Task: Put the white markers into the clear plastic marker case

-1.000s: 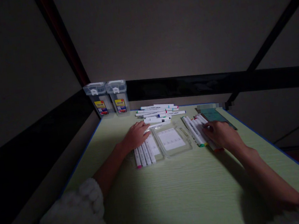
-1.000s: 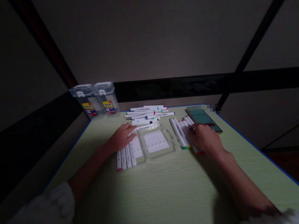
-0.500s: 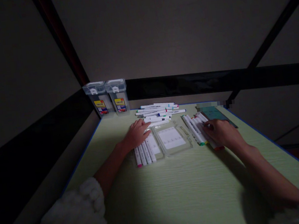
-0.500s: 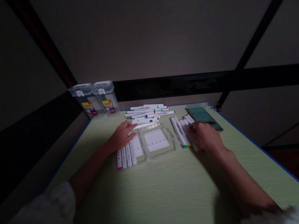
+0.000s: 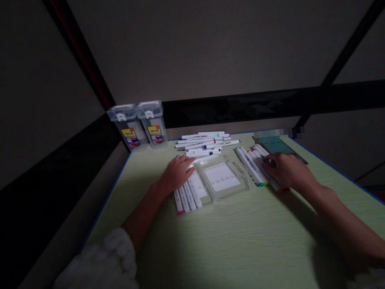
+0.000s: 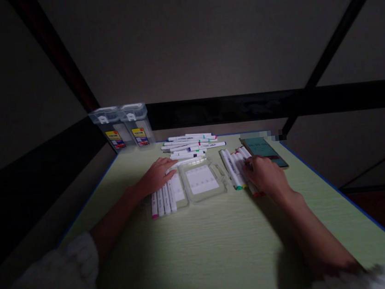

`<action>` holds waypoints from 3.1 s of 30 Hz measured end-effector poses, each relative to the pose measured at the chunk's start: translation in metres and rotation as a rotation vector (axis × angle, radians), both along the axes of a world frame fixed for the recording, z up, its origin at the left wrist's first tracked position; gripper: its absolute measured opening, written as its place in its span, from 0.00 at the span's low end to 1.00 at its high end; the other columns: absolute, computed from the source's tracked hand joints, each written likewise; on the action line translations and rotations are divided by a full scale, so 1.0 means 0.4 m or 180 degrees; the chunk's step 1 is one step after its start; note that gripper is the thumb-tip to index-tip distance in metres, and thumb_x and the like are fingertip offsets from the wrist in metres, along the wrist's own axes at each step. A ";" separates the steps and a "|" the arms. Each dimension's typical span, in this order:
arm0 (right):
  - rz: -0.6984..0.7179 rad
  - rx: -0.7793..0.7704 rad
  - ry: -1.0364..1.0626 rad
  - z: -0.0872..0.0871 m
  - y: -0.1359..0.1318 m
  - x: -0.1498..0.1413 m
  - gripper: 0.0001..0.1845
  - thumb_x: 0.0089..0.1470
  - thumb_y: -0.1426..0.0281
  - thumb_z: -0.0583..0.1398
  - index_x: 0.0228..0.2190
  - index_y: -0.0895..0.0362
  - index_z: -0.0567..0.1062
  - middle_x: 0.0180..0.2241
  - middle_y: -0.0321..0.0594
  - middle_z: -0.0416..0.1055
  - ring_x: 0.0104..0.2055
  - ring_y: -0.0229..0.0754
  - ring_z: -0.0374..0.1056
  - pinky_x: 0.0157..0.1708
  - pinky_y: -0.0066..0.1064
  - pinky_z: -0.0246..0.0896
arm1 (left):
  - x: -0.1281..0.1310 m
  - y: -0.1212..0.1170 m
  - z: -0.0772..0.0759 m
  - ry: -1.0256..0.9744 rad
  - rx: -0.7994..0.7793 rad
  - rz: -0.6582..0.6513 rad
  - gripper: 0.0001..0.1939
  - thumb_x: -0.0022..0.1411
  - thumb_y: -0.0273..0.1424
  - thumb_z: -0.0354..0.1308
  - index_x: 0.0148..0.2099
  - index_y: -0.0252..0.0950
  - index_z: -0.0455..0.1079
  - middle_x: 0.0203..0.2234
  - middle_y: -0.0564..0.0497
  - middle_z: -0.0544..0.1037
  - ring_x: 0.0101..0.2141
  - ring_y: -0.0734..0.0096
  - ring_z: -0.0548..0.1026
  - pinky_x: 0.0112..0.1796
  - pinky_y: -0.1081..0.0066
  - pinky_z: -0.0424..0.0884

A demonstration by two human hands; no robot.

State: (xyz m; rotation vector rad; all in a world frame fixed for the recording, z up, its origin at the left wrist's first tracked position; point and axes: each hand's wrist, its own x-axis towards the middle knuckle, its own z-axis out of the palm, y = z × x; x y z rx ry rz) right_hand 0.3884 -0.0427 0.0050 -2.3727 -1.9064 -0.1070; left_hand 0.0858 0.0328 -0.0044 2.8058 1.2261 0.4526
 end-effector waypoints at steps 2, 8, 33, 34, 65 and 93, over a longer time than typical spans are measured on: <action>-0.0002 -0.0003 0.0001 0.001 -0.001 -0.001 0.19 0.51 0.62 0.50 0.41 0.56 0.72 0.32 0.48 0.73 0.33 0.48 0.70 0.25 0.30 0.55 | 0.001 0.000 0.001 -0.0011 0.0009 0.0017 0.18 0.60 0.32 0.44 0.51 0.33 0.62 0.44 0.43 0.69 0.45 0.62 0.63 0.47 0.61 0.59; 0.0020 -0.0022 -0.0065 0.002 -0.002 -0.003 0.19 0.52 0.63 0.50 0.41 0.57 0.72 0.31 0.48 0.73 0.33 0.48 0.70 0.25 0.30 0.54 | 0.005 -0.001 0.000 -0.0155 0.0014 0.0076 0.17 0.58 0.31 0.46 0.50 0.34 0.62 0.42 0.45 0.69 0.45 0.62 0.63 0.46 0.60 0.60; 0.0086 -0.0107 -0.0102 0.005 -0.003 -0.004 0.17 0.52 0.64 0.49 0.37 0.57 0.73 0.32 0.49 0.73 0.33 0.48 0.70 0.25 0.30 0.53 | -0.016 0.023 -0.009 -0.0303 -0.0229 0.0995 0.11 0.57 0.36 0.48 0.35 0.34 0.65 0.33 0.47 0.69 0.38 0.65 0.66 0.42 0.64 0.63; 0.0089 -0.0125 -0.0102 0.005 -0.003 -0.003 0.17 0.52 0.64 0.49 0.37 0.57 0.73 0.32 0.49 0.73 0.32 0.48 0.70 0.24 0.30 0.53 | -0.016 0.023 -0.009 -0.0316 -0.0220 0.0981 0.11 0.57 0.35 0.47 0.35 0.34 0.65 0.32 0.47 0.69 0.37 0.65 0.66 0.42 0.64 0.63; 0.0182 -0.0020 -0.0170 0.004 -0.005 -0.001 0.16 0.52 0.64 0.49 0.33 0.58 0.73 0.29 0.49 0.73 0.30 0.47 0.69 0.21 0.29 0.50 | -0.019 0.036 -0.002 -0.0694 -0.0427 0.0650 0.04 0.53 0.27 0.47 0.30 0.33 0.63 0.29 0.48 0.69 0.33 0.68 0.67 0.39 0.67 0.64; 0.0151 -0.0065 -0.0093 0.010 -0.007 -0.005 0.18 0.53 0.62 0.48 0.38 0.56 0.72 0.31 0.47 0.73 0.33 0.48 0.69 0.23 0.29 0.51 | -0.028 0.045 -0.008 -0.1031 -0.0351 0.0526 0.11 0.51 0.25 0.50 0.38 0.32 0.70 0.36 0.47 0.75 0.39 0.66 0.70 0.46 0.65 0.63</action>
